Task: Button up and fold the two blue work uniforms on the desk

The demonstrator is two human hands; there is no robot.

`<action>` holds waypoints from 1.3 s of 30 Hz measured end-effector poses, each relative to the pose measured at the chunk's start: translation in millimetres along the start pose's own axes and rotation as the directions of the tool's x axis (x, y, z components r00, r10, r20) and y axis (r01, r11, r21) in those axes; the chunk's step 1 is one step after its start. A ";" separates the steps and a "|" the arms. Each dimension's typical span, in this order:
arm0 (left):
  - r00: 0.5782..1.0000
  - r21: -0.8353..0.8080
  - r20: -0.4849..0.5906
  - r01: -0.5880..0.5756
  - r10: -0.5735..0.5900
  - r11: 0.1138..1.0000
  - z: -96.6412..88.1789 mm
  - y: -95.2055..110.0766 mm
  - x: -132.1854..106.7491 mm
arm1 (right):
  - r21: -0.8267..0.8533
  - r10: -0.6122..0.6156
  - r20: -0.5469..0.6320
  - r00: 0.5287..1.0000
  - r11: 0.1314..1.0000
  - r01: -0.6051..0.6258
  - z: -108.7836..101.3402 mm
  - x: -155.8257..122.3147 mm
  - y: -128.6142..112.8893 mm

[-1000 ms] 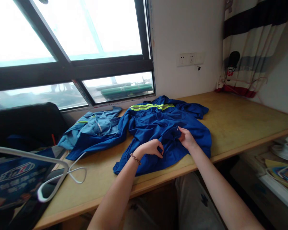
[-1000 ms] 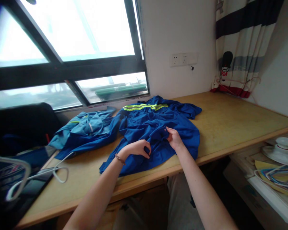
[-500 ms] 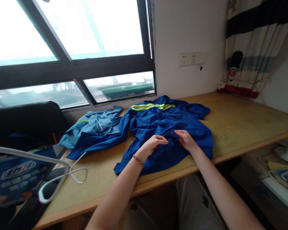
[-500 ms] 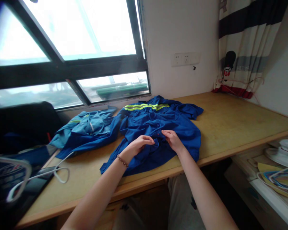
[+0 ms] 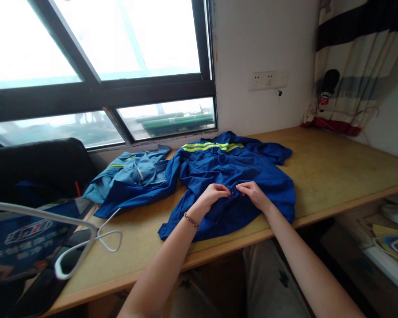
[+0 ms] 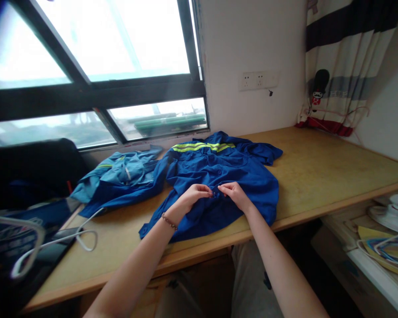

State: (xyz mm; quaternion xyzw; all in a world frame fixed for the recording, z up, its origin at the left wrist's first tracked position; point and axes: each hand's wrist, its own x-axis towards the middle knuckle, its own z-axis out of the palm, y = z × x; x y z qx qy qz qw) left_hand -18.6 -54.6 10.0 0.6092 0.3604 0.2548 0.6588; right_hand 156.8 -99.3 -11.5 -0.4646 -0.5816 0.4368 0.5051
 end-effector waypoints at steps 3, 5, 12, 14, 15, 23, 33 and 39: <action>0.998 -0.021 -0.062 0.010 -0.012 1.000 -4.6 0.3 1.1 | -0.028 -0.022 -0.049 0.999 0.999 0.021 -0.7 0.3 -0.1; 0.996 -0.021 -0.087 -0.016 0.014 1.000 -4.1 0.4 0.3 | -0.034 -0.032 -0.072 0.997 0.999 0.029 -1.0 0.9 1.1; 0.979 0.065 -0.168 -0.107 0.116 0.992 2.2 -4.4 1.2 | 0.001 0.014 -0.076 0.997 1.000 -0.014 0.6 1.3 3.2; 0.974 0.126 -0.170 -0.128 0.149 0.984 2.6 -8.2 3.6 | 0.042 0.048 -0.088 0.995 0.998 -0.045 0.7 1.9 4.6; 0.971 0.170 -0.173 -0.136 0.165 0.976 2.5 -10.2 4.7 | 0.056 0.060 -0.094 0.994 0.997 -0.054 0.6 2.3 5.4; 0.984 0.540 -0.107 -0.063 0.143 0.839 -0.4 -12.8 1.5 | -0.012 0.108 0.026 0.994 0.994 -0.107 3.3 2.3 7.0; 0.977 0.475 -0.163 -0.044 0.137 0.879 -3.0 -12.6 1.4 | -0.088 0.065 -0.008 0.998 0.994 -0.065 6.7 3.7 13.1; 0.935 0.565 -0.145 -0.190 0.324 0.803 0.8 -13.2 -1.0 | -0.090 0.051 -0.006 0.999 0.995 -0.051 5.3 5.3 18.3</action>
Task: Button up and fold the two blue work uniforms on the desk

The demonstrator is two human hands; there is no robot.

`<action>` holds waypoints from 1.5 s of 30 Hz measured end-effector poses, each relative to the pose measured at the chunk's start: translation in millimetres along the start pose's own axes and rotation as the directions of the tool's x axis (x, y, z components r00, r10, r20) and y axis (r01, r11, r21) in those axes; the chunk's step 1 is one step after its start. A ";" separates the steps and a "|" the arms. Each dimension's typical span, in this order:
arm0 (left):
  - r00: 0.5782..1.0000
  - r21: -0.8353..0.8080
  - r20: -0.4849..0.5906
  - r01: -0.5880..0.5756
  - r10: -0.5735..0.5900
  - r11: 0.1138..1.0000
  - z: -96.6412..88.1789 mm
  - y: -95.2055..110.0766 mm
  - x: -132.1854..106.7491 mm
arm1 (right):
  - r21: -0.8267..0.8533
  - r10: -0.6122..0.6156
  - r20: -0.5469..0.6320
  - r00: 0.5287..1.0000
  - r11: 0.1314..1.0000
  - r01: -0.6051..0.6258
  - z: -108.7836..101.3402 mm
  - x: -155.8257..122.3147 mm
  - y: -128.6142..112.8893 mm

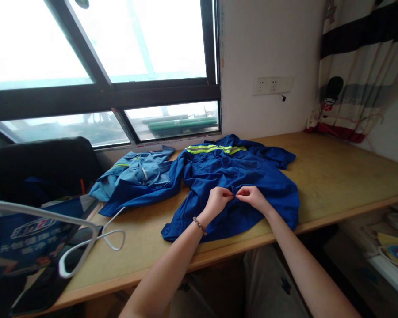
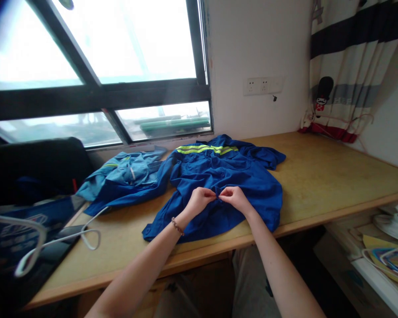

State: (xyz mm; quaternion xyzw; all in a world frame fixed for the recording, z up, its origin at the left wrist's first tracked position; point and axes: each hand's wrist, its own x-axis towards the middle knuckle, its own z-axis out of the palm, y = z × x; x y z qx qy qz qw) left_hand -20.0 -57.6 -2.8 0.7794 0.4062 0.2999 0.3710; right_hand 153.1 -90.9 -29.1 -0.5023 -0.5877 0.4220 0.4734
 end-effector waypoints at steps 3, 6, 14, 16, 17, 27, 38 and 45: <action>0.997 0.006 -0.058 -0.044 0.044 0.999 4.3 5.6 -3.5 | -0.056 -0.017 0.004 1.000 0.998 0.017 0.3 0.1 2.9; 0.997 -0.010 -0.039 -0.070 0.070 0.997 9.9 13.2 -8.2 | -0.110 -0.052 -0.011 0.999 0.993 0.050 1.3 -1.4 4.1; 0.999 0.107 0.041 -0.006 0.001 0.994 8.9 8.2 -6.4 | -0.346 -0.197 0.067 0.978 0.915 0.208 6.6 -4.2 -1.7; 0.997 0.114 0.065 0.028 -0.035 0.993 6.3 2.3 -3.7 | -0.421 -0.207 0.086 0.975 0.879 0.224 8.0 -5.3 -3.1; 0.996 0.118 0.078 0.041 -0.051 0.992 5.2 0.0 -2.6 | -0.459 -0.198 0.087 0.976 0.862 0.215 8.5 -5.8 -3.3; 0.950 0.152 0.300 0.040 -0.084 0.988 3.4 -4.5 2.1 | -0.172 -0.018 0.062 0.998 0.985 0.028 0.2 -0.9 -3.8; 0.979 -0.030 0.203 0.021 -0.014 0.999 7.5 0.8 3.5 | 0.087 -0.063 -0.008 0.998 0.994 0.064 -3.7 -3.2 -8.6; 0.916 -0.526 0.335 0.377 -0.222 0.763 2.7 13.2 1.2 | 0.185 -0.048 -0.159 0.986 0.980 0.077 -4.1 -3.8 -12.9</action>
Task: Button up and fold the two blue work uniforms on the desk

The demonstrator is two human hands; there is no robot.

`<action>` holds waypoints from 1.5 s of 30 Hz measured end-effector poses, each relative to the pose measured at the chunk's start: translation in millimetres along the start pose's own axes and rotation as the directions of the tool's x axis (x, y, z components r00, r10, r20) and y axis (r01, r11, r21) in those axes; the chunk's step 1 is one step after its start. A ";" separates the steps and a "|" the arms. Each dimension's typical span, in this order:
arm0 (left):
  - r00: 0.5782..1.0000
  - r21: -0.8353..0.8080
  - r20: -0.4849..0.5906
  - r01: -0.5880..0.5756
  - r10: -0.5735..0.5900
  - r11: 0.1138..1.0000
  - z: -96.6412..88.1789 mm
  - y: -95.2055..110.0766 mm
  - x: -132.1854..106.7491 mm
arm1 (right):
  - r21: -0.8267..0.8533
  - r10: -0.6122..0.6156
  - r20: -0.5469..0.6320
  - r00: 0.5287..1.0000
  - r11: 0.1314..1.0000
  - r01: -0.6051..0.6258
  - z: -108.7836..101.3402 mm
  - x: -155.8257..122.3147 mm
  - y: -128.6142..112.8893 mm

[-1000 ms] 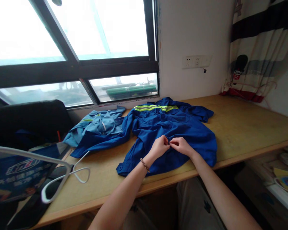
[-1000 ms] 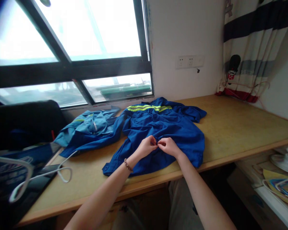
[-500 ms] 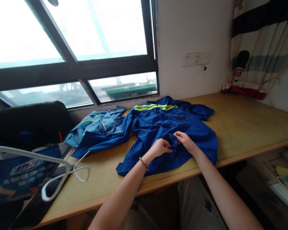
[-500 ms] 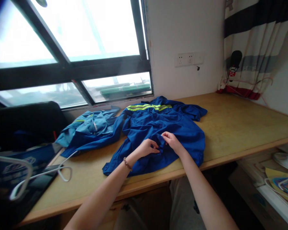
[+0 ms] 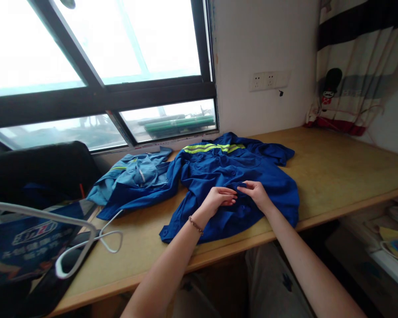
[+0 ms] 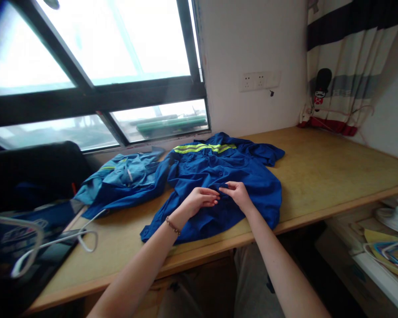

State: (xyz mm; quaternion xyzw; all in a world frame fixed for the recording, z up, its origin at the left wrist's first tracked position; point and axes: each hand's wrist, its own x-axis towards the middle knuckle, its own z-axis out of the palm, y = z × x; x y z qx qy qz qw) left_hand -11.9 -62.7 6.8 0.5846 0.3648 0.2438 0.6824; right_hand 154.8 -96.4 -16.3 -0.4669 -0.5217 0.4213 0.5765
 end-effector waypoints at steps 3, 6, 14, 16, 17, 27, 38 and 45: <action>0.998 0.053 0.046 0.029 -0.032 0.998 1.6 2.0 -2.2 | 0.014 -0.004 -0.034 0.999 1.000 0.004 -0.5 0.4 -0.4; 0.997 0.310 0.073 -0.029 0.007 0.950 5.5 -1.7 -2.6 | 0.023 -0.012 -0.094 0.996 1.000 0.014 -0.8 1.7 1.2; 0.965 0.547 0.242 -0.222 0.101 0.807 18.8 -22.3 -2.4 | 0.252 0.093 -0.128 0.987 0.966 -0.058 -5.1 -0.1 -4.1; 0.972 0.434 0.225 -0.162 0.067 0.886 19.4 -18.2 -3.0 | 0.227 0.093 -0.027 0.995 0.970 -0.085 -4.7 -1.7 -6.9; 0.978 0.358 0.201 -0.120 0.049 0.926 19.0 -14.6 -3.4 | 0.193 0.075 0.009 0.997 0.978 -0.075 -4.1 -2.4 -8.0; 0.995 -0.165 -0.100 -0.002 -0.015 0.986 9.6 5.5 -6.5 | -0.149 0.016 0.137 0.991 0.989 0.004 -1.1 -3.7 -9.1; 0.978 -0.034 0.005 0.209 -0.209 0.977 3.6 3.5 -6.8 | -0.198 0.117 0.179 0.977 0.977 -0.081 0.3 -3.7 -4.9; 0.990 -0.006 -0.107 0.091 -0.091 0.996 5.3 -1.8 -3.7 | -0.174 0.139 0.232 0.963 0.980 -0.099 1.9 -2.4 -0.6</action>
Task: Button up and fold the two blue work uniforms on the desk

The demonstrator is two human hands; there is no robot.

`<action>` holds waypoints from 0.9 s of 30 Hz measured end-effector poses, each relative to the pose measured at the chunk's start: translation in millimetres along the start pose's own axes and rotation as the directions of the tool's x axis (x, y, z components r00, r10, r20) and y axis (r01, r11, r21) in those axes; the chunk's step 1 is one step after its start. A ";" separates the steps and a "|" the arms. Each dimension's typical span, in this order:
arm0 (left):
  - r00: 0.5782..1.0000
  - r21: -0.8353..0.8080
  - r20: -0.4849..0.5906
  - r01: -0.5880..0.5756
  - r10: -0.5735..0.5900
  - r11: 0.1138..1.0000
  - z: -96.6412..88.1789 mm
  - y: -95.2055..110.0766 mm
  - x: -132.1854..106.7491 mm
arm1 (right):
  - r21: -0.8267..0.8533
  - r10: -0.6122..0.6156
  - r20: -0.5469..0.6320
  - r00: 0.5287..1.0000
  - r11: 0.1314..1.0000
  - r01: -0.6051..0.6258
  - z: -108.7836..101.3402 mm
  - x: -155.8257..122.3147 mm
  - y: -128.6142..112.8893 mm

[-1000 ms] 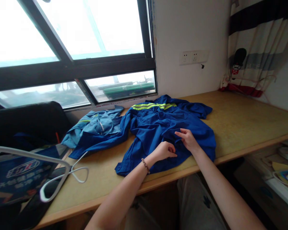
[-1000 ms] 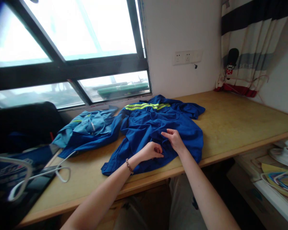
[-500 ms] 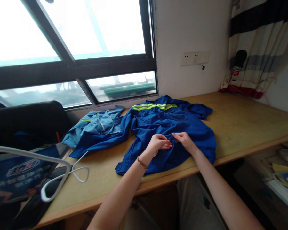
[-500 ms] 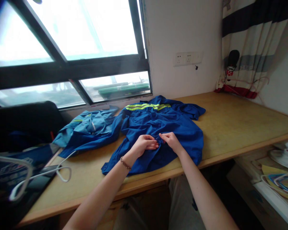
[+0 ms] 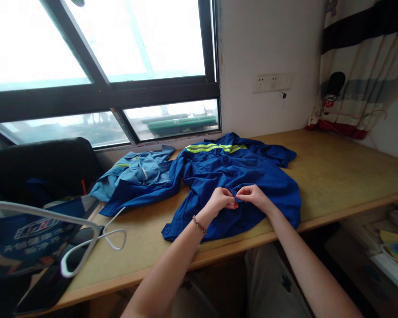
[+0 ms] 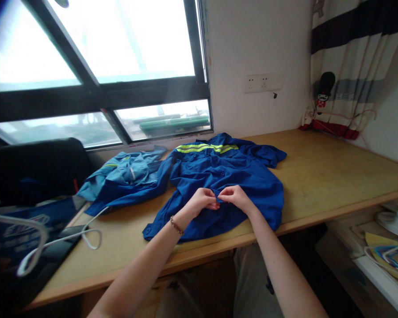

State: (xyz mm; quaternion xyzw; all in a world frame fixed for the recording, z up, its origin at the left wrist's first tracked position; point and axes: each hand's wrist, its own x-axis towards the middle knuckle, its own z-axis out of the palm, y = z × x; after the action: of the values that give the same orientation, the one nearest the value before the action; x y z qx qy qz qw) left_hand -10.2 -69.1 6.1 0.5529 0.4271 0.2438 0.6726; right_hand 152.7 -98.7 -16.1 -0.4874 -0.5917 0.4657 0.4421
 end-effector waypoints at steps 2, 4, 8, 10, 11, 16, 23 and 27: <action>0.997 0.028 -0.044 -0.067 0.068 0.997 2.2 -1.6 1.9 | 0.005 -0.027 -0.022 0.999 1.000 0.027 0.4 1.3 2.3; 0.991 0.042 -0.081 -0.104 0.107 0.994 4.5 -2.0 3.2 | 0.001 -0.044 -0.043 0.998 0.999 0.044 0.4 2.3 4.6; 0.991 -0.020 -0.111 -0.075 0.072 0.997 7.6 0.0 3.0 | -0.092 -0.115 -0.114 0.987 0.990 0.105 1.7 1.5 6.6; 0.991 -0.048 -0.116 -0.068 0.062 0.997 8.5 0.3 2.6 | -0.162 -0.169 -0.146 0.975 0.976 0.145 3.6 -0.1 5.7; 0.989 -0.050 -0.127 -0.078 0.071 0.996 8.9 -0.1 2.7 | -0.190 -0.191 -0.155 0.969 0.969 0.160 4.6 -0.9 5.0; 0.970 -0.056 -0.218 -0.127 0.112 0.990 10.8 -7.1 7.5 | -0.264 -0.237 -0.155 0.959 0.946 0.191 8.2 -2.3 3.2; 0.933 0.135 -0.281 -0.193 0.224 0.972 7.3 -24.0 20.0 | -0.409 -0.297 -0.092 0.950 0.881 0.236 11.7 -3.0 4.0; 0.903 0.230 -0.281 -0.267 0.326 0.936 3.9 -29.9 22.2 | -0.532 -0.343 -0.015 0.939 0.798 0.284 14.3 -4.3 1.9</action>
State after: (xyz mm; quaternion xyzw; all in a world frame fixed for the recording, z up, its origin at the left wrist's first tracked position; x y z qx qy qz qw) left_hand 0.3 -61.5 -29.1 0.6258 0.4603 0.3877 0.4961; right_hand 139.5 -104.4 -20.8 -0.5090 -0.7428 0.1801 0.3960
